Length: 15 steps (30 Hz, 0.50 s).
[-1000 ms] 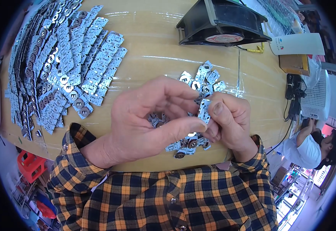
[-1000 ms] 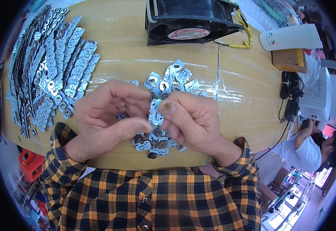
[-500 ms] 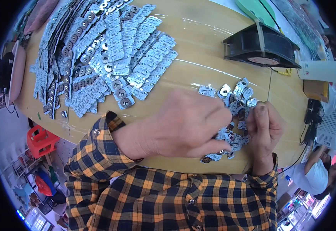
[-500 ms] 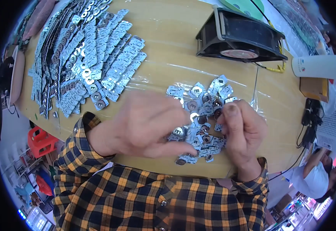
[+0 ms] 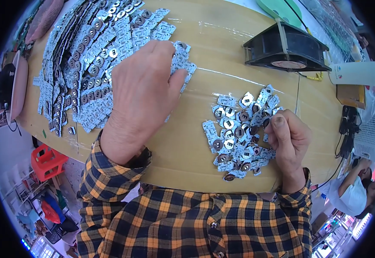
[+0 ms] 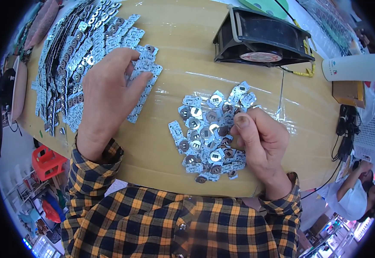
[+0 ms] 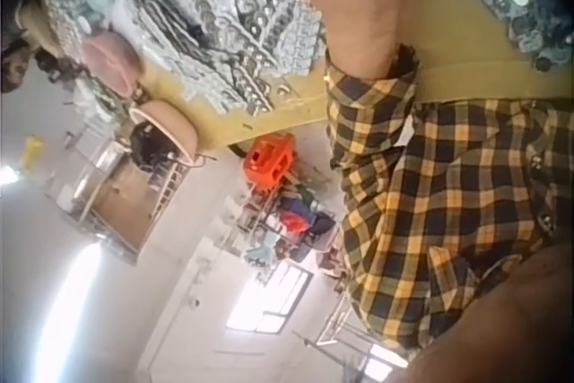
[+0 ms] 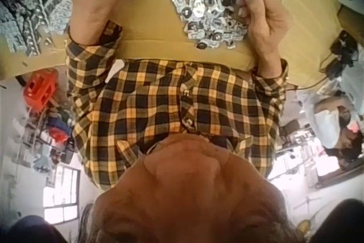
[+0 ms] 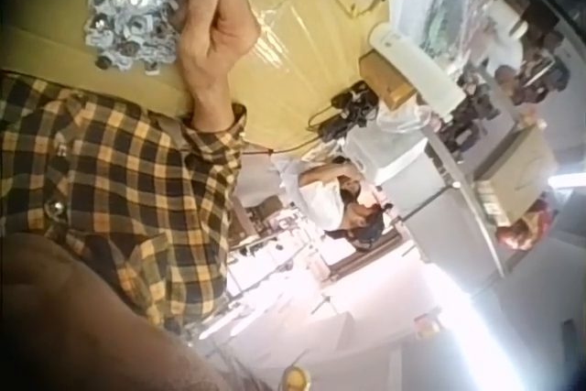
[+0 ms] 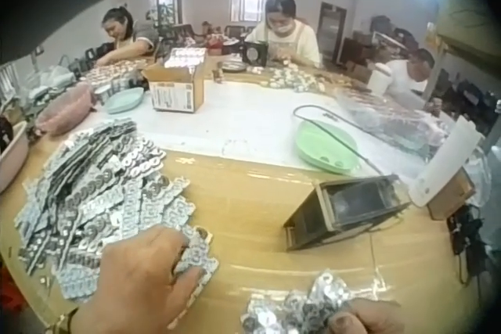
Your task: Separating small metal parts from strips and stacking them on a workbench.
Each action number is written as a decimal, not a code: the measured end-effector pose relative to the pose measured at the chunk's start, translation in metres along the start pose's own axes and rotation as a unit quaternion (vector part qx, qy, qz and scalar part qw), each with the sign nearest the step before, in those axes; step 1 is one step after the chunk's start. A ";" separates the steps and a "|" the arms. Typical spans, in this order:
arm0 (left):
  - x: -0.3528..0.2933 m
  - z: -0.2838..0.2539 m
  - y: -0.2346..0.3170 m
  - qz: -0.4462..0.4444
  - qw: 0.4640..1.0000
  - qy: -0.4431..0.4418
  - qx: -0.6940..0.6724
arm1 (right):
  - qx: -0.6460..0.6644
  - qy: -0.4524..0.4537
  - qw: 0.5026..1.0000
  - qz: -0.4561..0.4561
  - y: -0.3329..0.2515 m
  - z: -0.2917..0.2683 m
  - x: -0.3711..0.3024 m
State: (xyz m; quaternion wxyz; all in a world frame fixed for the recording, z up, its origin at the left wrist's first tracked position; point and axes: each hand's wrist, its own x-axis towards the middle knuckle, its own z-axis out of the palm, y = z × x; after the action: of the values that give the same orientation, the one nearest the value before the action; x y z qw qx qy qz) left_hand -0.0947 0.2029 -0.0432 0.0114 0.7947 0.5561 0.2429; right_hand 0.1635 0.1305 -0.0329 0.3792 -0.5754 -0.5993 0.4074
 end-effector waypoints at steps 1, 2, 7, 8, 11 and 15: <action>0.001 -0.001 0.003 -0.034 0.995 -0.039 -0.081 | 0.001 0.003 1.000 0.001 0.001 -0.003 -0.001; 0.003 -0.001 0.007 -0.066 0.982 -0.079 -0.161 | 0.008 -0.005 1.000 0.006 0.002 -0.007 -0.002; 0.008 0.009 0.035 -0.107 0.838 -0.212 -0.492 | 0.055 -0.031 0.997 0.037 0.013 -0.030 0.000; 0.007 0.015 0.040 -0.096 0.785 -0.230 -0.567 | 0.080 -0.058 0.994 0.048 0.016 -0.033 0.002; 0.004 0.018 0.070 -0.150 0.699 -0.343 -0.609 | 0.090 -0.102 0.988 0.074 0.024 -0.044 0.008; 0.001 0.025 0.086 -0.086 0.708 -0.386 -0.585 | 0.063 -0.203 0.977 -0.030 0.039 -0.050 0.015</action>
State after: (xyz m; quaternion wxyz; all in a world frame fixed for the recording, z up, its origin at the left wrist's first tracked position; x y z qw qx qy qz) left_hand -0.0094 0.1772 -0.0398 0.7083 0.6022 0.3156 0.1897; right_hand 0.2236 0.1481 -0.0500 0.2969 -0.4374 -0.6538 0.5414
